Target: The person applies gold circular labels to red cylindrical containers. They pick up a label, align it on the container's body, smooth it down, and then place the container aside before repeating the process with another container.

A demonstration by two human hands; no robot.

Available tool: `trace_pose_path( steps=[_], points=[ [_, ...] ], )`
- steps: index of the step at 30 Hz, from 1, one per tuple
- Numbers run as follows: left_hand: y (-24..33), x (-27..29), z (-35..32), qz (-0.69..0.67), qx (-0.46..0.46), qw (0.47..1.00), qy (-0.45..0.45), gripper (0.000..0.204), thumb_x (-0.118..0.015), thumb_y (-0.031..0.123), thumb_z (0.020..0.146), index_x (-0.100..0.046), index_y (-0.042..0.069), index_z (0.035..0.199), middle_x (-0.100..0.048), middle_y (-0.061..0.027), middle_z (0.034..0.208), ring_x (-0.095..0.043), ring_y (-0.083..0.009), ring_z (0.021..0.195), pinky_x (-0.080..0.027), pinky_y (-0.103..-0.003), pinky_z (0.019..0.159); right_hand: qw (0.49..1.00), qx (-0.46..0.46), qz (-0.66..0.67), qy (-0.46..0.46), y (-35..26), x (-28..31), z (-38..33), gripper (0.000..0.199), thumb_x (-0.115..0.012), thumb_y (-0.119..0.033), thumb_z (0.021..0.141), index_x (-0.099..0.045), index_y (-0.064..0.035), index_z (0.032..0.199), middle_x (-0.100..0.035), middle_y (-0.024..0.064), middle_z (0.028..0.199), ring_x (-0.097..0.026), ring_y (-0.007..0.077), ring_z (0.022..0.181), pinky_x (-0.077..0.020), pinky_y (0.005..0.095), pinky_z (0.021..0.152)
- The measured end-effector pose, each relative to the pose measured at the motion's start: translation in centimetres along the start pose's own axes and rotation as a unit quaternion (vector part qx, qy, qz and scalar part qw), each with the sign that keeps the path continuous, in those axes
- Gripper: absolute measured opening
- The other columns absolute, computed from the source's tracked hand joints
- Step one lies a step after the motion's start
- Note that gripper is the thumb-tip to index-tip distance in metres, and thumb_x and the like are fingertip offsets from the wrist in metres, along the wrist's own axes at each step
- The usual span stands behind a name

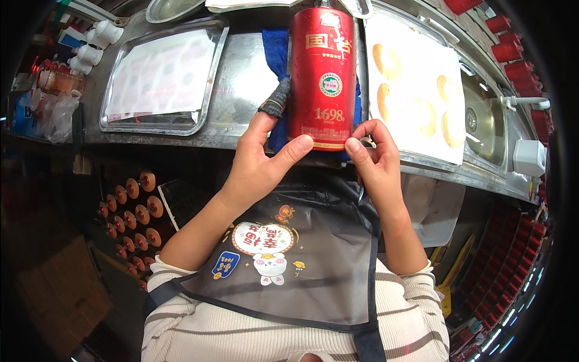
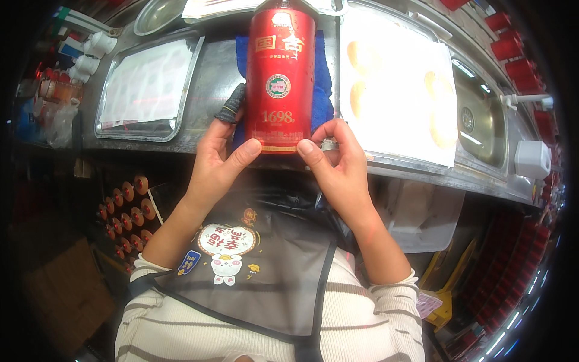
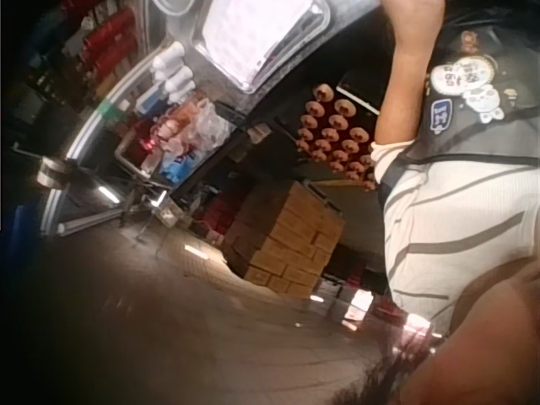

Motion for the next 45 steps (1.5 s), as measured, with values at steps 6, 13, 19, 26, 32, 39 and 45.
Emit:
trace_pose_path(
  steps=[6, 13, 19, 26, 32, 39, 45],
  points=[
    [-0.4, 0.2, -0.2, 0.026, -0.016, 1.0, 0.004, 0.072, -0.074, 0.019, 0.093, -0.038, -0.004, 0.151, -0.048, -0.0154, 0.149, -0.043, -0.023, 0.14, -0.029, -0.038, 0.118, 0.999, 0.022, -0.023, 0.002, 0.2, -0.1, 0.0, 0.029, -0.075, -0.023, 0.094, -0.052, -0.0055, 0.099, -0.058, -0.0022, 0.084, -0.048, -0.0017, 0.062, -0.0346, 0.0149, 0.055],
    [-0.6, 0.1, -0.2, 0.015, -0.024, 0.999, 0.024, 0.074, -0.078, 0.026, 0.089, -0.044, -0.004, 0.147, -0.05, -0.018, 0.144, -0.047, -0.0261, 0.135, -0.035, -0.038, 0.114, 1.0, 0.018, -0.024, 0.006, 0.2, -0.2, -0.1, 0.03, -0.075, -0.023, 0.094, -0.051, -0.0052, 0.1, -0.057, -0.0017, 0.084, -0.049, -0.0013, 0.062, -0.0364, 0.0152, 0.056],
    [-0.6, 0.1, -0.4, 0.008, -0.024, 0.999, 0.026, 0.073, -0.078, 0.026, 0.089, -0.045, -0.003, 0.146, -0.047, -0.0184, 0.147, -0.044, -0.0268, 0.138, -0.033, -0.039, 0.116, 0.999, 0.012, -0.028, 0.01, -0.1, -0.3, -0.3, 0.032, -0.075, -0.023, 0.093, -0.051, -0.005, 0.101, -0.058, -0.0011, 0.084, -0.052, 0.0005, 0.065, -0.0389, 0.0158, 0.059],
    [-0.5, 0.4, -0.7, 0.045, -0.053, 0.996, 0.058, 0.078, -0.081, 0.036, 0.084, -0.049, -0.003, 0.144, -0.043, -0.0269, 0.149, -0.038, -0.0375, 0.141, -0.029, -0.045, 0.117, 0.998, 0.021, -0.065, 0.014, -0.4, -0.3, -0.3, 0.027, -0.071, -0.022, 0.096, -0.05, -0.0051, 0.102, -0.061, 0.0006, 0.083, -0.053, 0.001, 0.068, -0.0386, 0.0163, 0.061],
    [-0.1, 0.1, -1.5, 0.094, -0.099, 0.981, 0.139, 0.06, -0.076, 0.038, 0.087, -0.058, -0.003, 0.127, -0.042, -0.035, 0.145, -0.037, -0.0468, 0.137, -0.025, -0.052, 0.115, 0.999, 0.037, -0.019, 0.01, -0.5, -1.1, -0.6, 0.029, -0.069, -0.022, 0.098, -0.047, -0.0059, 0.105, -0.06, 0.0003, 0.09, -0.05, 0.0014, 0.074, -0.0364, 0.016, 0.062],
    [-2.2, 0.1, -1.9, 0.037, -0.08, 0.988, 0.124, 0.04, -0.07, 0.034, 0.093, -0.059, -0.003, 0.101, -0.039, -0.0386, 0.147, -0.03, -0.0463, 0.144, -0.025, -0.051, 0.116, 0.995, 0.043, -0.083, 0.022, -0.2, -0.9, -0.7, 0.03, -0.063, -0.033, 0.101, -0.049, -0.0072, 0.11, -0.045, -0.0058, 0.064, -0.035, 0.0021, 0.049, -0.0256, 0.0191, 0.047],
    [-3.1, 0.1, -1.5, -0.092, -0.045, 0.987, 0.123, 0.035, -0.066, 0.03, 0.097, -0.059, -0.004, 0.1, -0.04, -0.0375, 0.148, -0.026, -0.0432, 0.149, -0.024, -0.048, 0.117, 0.994, 0.031, -0.095, 0.04, -0.4, -1.0, -0.9, 0.03, -0.062, -0.033, 0.102, -0.05, -0.0067, 0.111, -0.044, -0.006, 0.063, -0.034, 0.0024, 0.048, -0.024, 0.0193, 0.047]
  ],
)
Point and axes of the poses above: each hand's wrist, its own z-axis towards the middle knuckle, its own x-axis out of the back of the hand, y = z × x, the point moved 9 cm from there along z, towards the middle knuckle
